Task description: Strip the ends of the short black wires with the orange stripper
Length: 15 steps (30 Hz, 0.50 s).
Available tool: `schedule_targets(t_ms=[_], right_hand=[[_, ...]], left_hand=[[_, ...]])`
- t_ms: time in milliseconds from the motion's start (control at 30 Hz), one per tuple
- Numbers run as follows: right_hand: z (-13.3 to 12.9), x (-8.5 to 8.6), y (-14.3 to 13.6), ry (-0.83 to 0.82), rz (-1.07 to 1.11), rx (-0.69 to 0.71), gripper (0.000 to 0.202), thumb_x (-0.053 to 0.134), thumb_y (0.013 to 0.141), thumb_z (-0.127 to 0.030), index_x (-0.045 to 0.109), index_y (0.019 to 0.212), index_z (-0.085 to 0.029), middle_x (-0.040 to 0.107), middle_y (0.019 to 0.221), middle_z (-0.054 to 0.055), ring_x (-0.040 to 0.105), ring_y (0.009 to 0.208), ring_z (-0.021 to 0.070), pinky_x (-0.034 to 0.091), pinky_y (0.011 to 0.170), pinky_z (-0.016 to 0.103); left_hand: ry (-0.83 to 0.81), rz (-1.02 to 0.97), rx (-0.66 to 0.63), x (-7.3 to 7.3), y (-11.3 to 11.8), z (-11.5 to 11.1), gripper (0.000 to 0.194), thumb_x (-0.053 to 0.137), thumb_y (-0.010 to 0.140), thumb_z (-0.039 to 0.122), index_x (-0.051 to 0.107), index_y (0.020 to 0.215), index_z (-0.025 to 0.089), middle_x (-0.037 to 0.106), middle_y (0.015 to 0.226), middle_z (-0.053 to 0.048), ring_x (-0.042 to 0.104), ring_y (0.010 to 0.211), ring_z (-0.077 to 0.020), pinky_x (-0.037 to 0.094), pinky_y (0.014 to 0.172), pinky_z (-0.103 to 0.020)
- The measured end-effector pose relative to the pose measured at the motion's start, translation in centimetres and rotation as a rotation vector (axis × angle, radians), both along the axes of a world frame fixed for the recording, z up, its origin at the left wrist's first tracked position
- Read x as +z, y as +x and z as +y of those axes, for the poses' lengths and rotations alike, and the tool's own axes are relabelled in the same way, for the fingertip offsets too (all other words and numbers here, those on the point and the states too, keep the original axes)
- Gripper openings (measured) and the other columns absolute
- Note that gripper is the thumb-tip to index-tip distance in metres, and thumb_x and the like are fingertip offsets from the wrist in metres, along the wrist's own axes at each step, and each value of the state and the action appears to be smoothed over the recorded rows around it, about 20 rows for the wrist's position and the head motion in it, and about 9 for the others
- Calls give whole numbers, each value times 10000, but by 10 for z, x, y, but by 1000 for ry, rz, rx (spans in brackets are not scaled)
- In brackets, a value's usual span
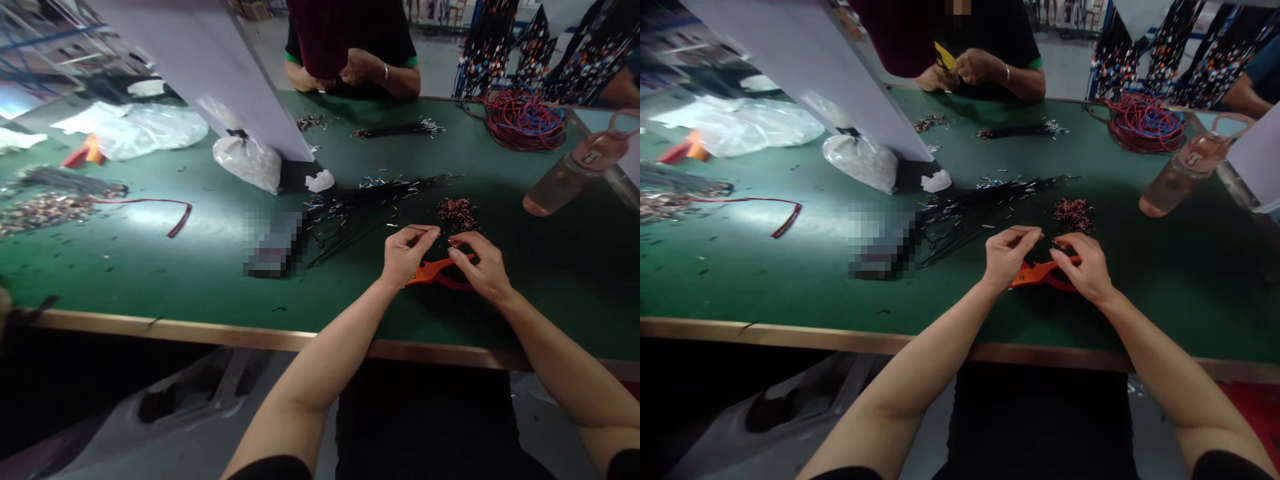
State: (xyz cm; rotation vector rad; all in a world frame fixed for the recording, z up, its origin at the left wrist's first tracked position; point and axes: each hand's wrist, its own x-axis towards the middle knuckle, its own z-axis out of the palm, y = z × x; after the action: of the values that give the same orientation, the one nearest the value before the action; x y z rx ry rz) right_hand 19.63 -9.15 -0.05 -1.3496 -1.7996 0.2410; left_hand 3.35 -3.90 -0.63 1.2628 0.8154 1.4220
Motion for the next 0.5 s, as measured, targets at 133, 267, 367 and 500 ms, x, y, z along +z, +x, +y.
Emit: schedule_targets(t_ms=[133,267,367,500], right_hand=[[0,0,-1,85,15,-51,181,577,918,-306,678,791,-227,730,755,28,683,731,208,511,759,371],[0,-3,-1,32,107,-75,200,599,899,-319,681,745,-221,720,722,18,669,687,193,511,718,352],[4,-9,4,-59,261,-162,216,608,887,-367,690,758,-213,712,699,13,664,661,186,526,666,332],[15,-22,19,-80,307,-256,225,598,877,-395,712,856,-202,747,809,50,701,777,221,560,754,383]], left_hand=[[41,35,-41,-3,2,-4,141,809,700,347,768,701,212,769,783,-55,715,730,-160,566,713,-297],[-29,30,-14,-5,2,0,188,810,697,378,764,740,201,761,745,-46,677,648,-135,538,630,-270],[-96,-34,34,-5,0,6,242,803,704,413,735,711,181,737,680,-34,623,574,-105,496,570,-245],[-154,-94,80,-5,-2,13,262,813,697,405,704,694,167,723,672,-27,584,554,-86,467,563,-236]])
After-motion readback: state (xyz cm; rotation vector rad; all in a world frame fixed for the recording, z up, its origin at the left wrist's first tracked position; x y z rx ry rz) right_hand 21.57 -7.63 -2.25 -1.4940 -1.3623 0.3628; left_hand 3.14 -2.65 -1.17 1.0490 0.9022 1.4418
